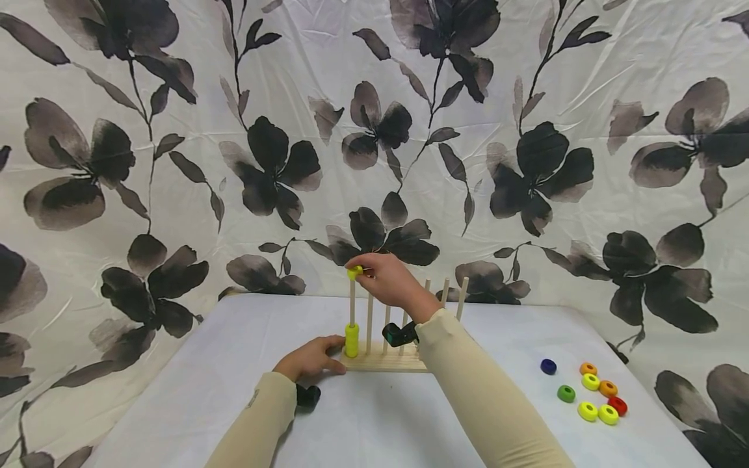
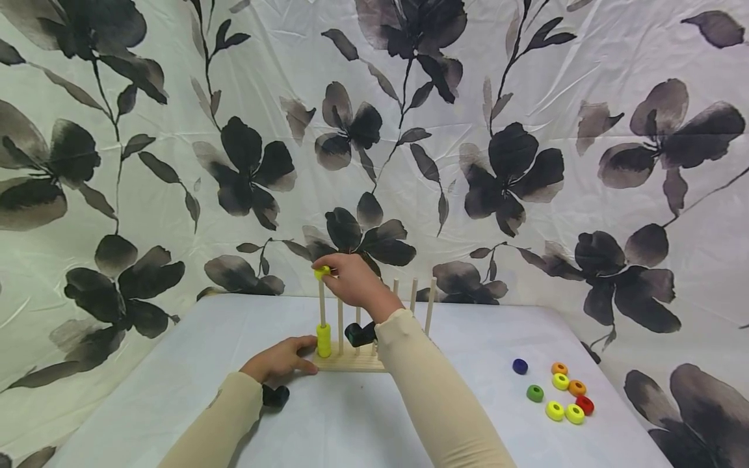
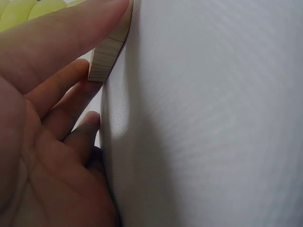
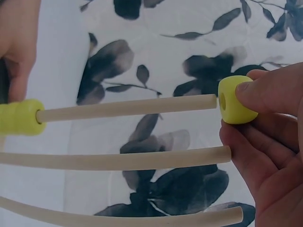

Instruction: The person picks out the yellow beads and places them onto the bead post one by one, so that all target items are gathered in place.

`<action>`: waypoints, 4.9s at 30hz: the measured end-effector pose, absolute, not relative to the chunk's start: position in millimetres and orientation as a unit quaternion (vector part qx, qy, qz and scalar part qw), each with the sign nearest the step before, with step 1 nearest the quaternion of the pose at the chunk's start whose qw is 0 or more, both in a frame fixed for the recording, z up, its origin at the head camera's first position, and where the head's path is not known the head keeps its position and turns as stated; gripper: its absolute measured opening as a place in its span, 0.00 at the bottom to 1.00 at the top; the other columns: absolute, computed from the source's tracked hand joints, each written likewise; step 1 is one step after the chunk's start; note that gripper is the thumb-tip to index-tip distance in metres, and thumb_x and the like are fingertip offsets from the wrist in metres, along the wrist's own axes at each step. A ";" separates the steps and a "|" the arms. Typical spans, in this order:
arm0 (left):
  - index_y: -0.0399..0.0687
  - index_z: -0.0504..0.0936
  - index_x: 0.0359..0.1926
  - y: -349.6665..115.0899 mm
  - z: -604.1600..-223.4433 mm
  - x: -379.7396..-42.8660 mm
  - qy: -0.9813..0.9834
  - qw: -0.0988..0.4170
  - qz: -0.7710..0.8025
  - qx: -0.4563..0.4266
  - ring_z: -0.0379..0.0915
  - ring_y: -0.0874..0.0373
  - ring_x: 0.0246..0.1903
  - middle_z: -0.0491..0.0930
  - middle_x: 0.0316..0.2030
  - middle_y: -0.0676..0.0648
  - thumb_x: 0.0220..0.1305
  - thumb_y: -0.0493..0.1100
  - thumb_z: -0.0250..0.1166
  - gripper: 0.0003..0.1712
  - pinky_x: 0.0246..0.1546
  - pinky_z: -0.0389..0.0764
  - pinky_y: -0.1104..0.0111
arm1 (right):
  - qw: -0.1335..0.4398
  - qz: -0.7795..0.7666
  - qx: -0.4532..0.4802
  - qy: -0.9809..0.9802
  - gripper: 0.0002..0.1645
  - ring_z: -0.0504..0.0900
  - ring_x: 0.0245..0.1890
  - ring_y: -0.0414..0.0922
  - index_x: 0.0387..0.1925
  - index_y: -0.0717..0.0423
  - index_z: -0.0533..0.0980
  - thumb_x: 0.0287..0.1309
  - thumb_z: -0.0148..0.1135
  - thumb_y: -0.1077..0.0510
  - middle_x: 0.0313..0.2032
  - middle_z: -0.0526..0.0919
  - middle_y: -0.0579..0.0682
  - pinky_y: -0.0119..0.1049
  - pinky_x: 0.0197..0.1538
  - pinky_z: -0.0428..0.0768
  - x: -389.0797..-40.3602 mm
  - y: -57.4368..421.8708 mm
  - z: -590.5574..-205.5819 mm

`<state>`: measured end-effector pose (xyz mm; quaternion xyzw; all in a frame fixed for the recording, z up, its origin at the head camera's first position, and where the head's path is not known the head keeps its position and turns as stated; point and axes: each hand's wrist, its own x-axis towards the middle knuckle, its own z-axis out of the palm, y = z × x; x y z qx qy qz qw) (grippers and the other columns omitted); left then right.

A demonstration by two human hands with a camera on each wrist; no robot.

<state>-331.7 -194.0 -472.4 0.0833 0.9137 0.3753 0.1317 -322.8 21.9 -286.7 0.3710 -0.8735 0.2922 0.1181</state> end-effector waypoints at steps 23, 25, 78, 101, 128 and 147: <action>0.51 0.71 0.67 -193.5 -474.7 -332.3 0.912 0.136 0.379 0.079 0.56 0.40 0.71 0.67 0.69 0.43 0.46 0.48 0.78 0.45 0.69 0.55 0.40 | 0.110 0.288 0.356 -0.882 0.16 0.83 0.48 0.43 0.54 0.49 0.79 0.66 0.56 0.58 0.50 0.84 0.47 0.37 0.52 0.82 -326.3 17.5 -290.5; 0.50 0.71 0.67 -193.7 -474.9 -332.5 0.912 0.135 0.378 0.079 0.56 0.40 0.71 0.67 0.69 0.43 0.46 0.48 0.78 0.45 0.69 0.55 0.40 | 0.109 0.290 0.355 -0.882 0.16 0.83 0.48 0.43 0.54 0.49 0.79 0.66 0.56 0.58 0.50 0.84 0.47 0.37 0.53 0.82 -326.1 17.4 -290.7; 0.51 0.71 0.67 -191.9 -474.7 -331.4 0.912 0.132 0.381 0.072 0.55 0.40 0.71 0.65 0.69 0.42 0.46 0.46 0.77 0.45 0.70 0.54 0.41 | 0.194 0.279 0.402 -0.850 0.16 0.82 0.47 0.45 0.51 0.49 0.79 0.61 0.62 0.60 0.50 0.83 0.46 0.44 0.50 0.82 -295.3 87.5 -310.0; 0.53 0.70 0.68 -192.9 -473.0 -331.0 0.913 0.136 0.378 0.071 0.54 0.41 0.72 0.65 0.70 0.43 0.47 0.48 0.77 0.46 0.70 0.54 0.40 | 0.150 0.261 0.358 -0.884 0.18 0.81 0.46 0.45 0.54 0.46 0.78 0.62 0.62 0.56 0.53 0.82 0.45 0.45 0.49 0.81 -278.5 149.4 -327.2; 0.52 0.69 0.68 -194.6 -473.5 -331.9 0.914 0.131 0.374 0.082 0.55 0.40 0.71 0.66 0.69 0.43 0.47 0.47 0.77 0.45 0.70 0.55 0.40 | 0.108 0.250 0.297 -0.915 0.18 0.82 0.51 0.50 0.53 0.51 0.79 0.61 0.63 0.56 0.51 0.83 0.48 0.48 0.52 0.82 -269.8 215.4 -358.1; 0.51 0.69 0.68 -193.0 -476.8 -331.0 0.912 0.133 0.380 0.073 0.54 0.40 0.72 0.66 0.69 0.43 0.46 0.47 0.77 0.46 0.70 0.54 0.40 | 0.064 0.222 0.256 -0.938 0.15 0.82 0.49 0.51 0.50 0.49 0.79 0.61 0.63 0.55 0.49 0.83 0.47 0.47 0.49 0.83 -263.7 264.4 -376.1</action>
